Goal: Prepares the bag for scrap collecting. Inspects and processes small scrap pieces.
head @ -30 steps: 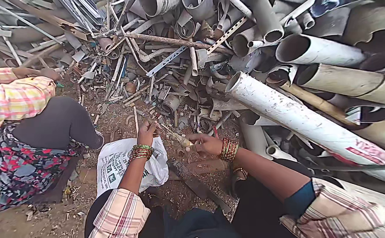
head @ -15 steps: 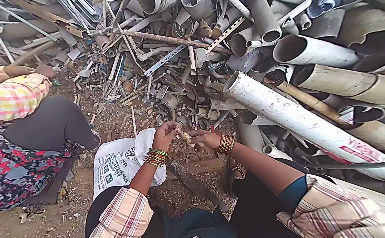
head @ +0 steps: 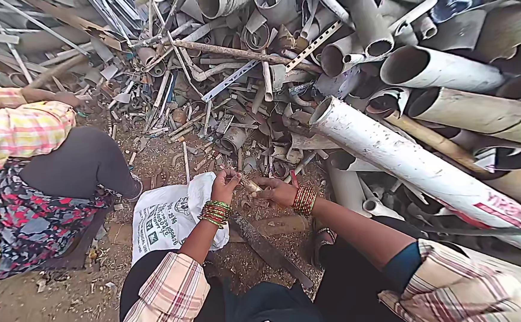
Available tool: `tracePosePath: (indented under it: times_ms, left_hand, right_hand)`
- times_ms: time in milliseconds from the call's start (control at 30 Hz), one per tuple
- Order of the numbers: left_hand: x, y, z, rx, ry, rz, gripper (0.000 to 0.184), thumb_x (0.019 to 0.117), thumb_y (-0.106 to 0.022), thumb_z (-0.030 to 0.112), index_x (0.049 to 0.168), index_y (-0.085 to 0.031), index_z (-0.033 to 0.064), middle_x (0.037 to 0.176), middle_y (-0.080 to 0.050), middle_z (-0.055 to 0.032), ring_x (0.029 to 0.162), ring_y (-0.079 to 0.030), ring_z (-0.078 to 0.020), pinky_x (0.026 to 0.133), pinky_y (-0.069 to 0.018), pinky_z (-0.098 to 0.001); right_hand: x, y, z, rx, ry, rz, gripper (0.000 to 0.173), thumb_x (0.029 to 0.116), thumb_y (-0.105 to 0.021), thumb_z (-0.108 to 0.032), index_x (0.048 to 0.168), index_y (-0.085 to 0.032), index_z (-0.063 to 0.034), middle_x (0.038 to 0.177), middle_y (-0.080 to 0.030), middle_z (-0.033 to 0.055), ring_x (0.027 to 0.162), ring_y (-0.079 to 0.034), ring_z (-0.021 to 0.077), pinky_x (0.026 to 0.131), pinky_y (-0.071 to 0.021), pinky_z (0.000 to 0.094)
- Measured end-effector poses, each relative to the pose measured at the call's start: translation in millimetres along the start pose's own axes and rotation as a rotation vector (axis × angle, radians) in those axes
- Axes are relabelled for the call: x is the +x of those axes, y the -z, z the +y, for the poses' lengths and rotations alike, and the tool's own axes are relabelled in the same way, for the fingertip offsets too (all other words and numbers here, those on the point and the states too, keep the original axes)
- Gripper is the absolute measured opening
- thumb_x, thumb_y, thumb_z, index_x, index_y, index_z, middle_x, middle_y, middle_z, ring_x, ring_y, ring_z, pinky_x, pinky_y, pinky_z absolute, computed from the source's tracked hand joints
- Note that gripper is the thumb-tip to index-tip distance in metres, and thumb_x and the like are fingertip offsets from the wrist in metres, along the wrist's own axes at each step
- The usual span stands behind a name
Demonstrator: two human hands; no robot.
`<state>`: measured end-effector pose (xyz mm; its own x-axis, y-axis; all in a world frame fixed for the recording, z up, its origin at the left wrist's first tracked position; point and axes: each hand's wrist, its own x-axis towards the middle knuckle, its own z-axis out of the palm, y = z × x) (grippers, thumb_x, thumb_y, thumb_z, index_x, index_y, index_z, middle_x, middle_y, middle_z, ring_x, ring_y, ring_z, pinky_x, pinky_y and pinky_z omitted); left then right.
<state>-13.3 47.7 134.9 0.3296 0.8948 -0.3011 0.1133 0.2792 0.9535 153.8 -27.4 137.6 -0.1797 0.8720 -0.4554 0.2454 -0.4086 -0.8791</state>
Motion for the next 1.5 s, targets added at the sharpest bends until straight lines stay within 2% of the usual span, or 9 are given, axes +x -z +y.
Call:
tracePosePath:
  times_ms: [133, 300, 467, 900, 1067, 1167, 1233, 1367, 1500]
  left_hand:
    - [-6.9, -7.8, -3.0, -0.102, 0.124, -0.025, 0.023, 0.1031, -0.054, 0.001, 0.123, -0.046, -0.009, 0.102, -0.057, -0.014, 0.081, -0.065, -0.0133, 0.074, -0.0574, -0.0271]
    - [-10.1, -9.9, -2.8, -0.11, 0.149, -0.028, 0.022, 0.1025, -0.054, -0.002, 0.122, -0.05, -0.0109, 0.103, -0.06, -0.0149, 0.082, -0.065, -0.0131, 0.076, -0.0571, -0.0274]
    - [-7.7, -8.2, -3.2, -0.139, 0.125, -0.016, 0.019, 0.1029, -0.05, -0.005, 0.121, -0.051, -0.0108, 0.102, -0.06, -0.0131, 0.083, -0.064, -0.0115, 0.077, -0.0559, -0.0269]
    - [-22.1, -11.6, -2.6, -0.215, 0.04, -0.1, 0.02, 0.1083, -0.035, -0.001, 0.119, -0.049, -0.0091, 0.093, -0.055, -0.0044, 0.076, -0.06, -0.0044, 0.076, -0.0538, -0.0212]
    - [-18.1, -10.3, -3.8, -0.108, 0.053, -0.057, 0.02, 0.1094, -0.038, 0.003, 0.121, -0.047, -0.0102, 0.099, -0.056, -0.0104, 0.08, -0.062, -0.0088, 0.076, -0.0548, -0.0248]
    - [-20.5, -9.3, 0.1, -0.059, 0.125, -0.051, 0.036, 0.1085, -0.047, 0.01, 0.138, -0.039, -0.0095, 0.126, -0.054, -0.0234, 0.1, -0.067, -0.0222, 0.085, -0.0572, -0.0338]
    - [-22.8, -11.5, -1.2, -0.103, 0.178, -0.062, 0.045, 0.105, -0.054, 0.007, 0.143, -0.036, -0.0078, 0.136, -0.049, -0.0252, 0.107, -0.066, -0.027, 0.088, -0.0574, -0.0364]
    - [-23.9, -15.8, -8.4, -0.154, 0.135, -0.015, 0.031, 0.1028, -0.056, 0.003, 0.13, -0.049, -0.0112, 0.117, -0.059, -0.0195, 0.092, -0.068, -0.0178, 0.081, -0.0588, -0.0298]
    - [-18.4, -13.9, -10.3, -0.186, 0.053, 0.054, 0.015, 0.1017, -0.055, -0.002, 0.113, -0.055, -0.0115, 0.098, -0.063, -0.0129, 0.08, -0.069, -0.0123, 0.077, -0.0598, -0.0267]
  right_hand:
    - [4.3, 0.1, 4.6, -0.099, 0.0, 0.076, 0.033, 0.1025, -0.063, -0.018, 0.131, -0.056, -0.003, 0.111, -0.061, 0.0082, 0.072, -0.055, 0.0057, 0.061, -0.0463, 0.023]
    - [2.7, -1.5, 3.7, -0.166, 0.038, 0.073, 0.03, 0.1042, -0.06, -0.022, 0.125, -0.06, 0.0001, 0.106, -0.063, 0.0084, 0.074, -0.056, 0.0056, 0.066, -0.0479, 0.0242]
    - [-1.4, -2.0, 3.4, 0.004, 0.005, -0.024, 0.026, 0.1042, -0.057, -0.014, 0.128, -0.058, -0.004, 0.103, -0.062, 0.0026, 0.063, -0.05, 0.0007, 0.054, -0.0412, 0.0186]
    - [-3.8, 5.0, 7.9, 0.145, 0.112, -0.198, 0.023, 0.0993, -0.057, -0.002, 0.12, -0.052, -0.0108, 0.097, -0.067, -0.007, 0.067, -0.058, -0.004, 0.055, -0.0459, 0.0141]
    - [-3.4, -5.4, 5.3, 0.072, 0.043, -0.052, 0.028, 0.1001, -0.06, -0.005, 0.126, -0.05, -0.006, 0.102, -0.061, 0.0006, 0.065, -0.053, -0.0003, 0.054, -0.0428, 0.0175]
    - [6.5, -10.4, 9.8, -0.132, 0.01, 0.208, 0.038, 0.0953, -0.069, -0.008, 0.128, -0.052, 0.0022, 0.116, -0.059, 0.016, 0.087, -0.061, 0.0173, 0.074, -0.0526, 0.0332]
    - [7.8, -11.5, 6.9, -0.206, -0.01, 0.324, 0.043, 0.093, -0.072, -0.008, 0.129, -0.053, 0.0051, 0.124, -0.06, 0.0235, 0.106, -0.062, 0.0293, 0.093, -0.0505, 0.0448]
    - [5.7, -16.9, -1.1, -0.333, 0.01, 0.391, 0.047, 0.0948, -0.073, -0.017, 0.131, -0.054, 0.0055, 0.125, -0.062, 0.0264, 0.113, -0.063, 0.0367, 0.1, -0.0475, 0.052]
    - [6.8, -20.6, 5.3, -0.344, 0.115, 0.328, 0.05, 0.098, -0.069, -0.023, 0.135, -0.053, 0.0057, 0.126, -0.064, 0.0249, 0.116, -0.064, 0.0343, 0.103, -0.0473, 0.0484]
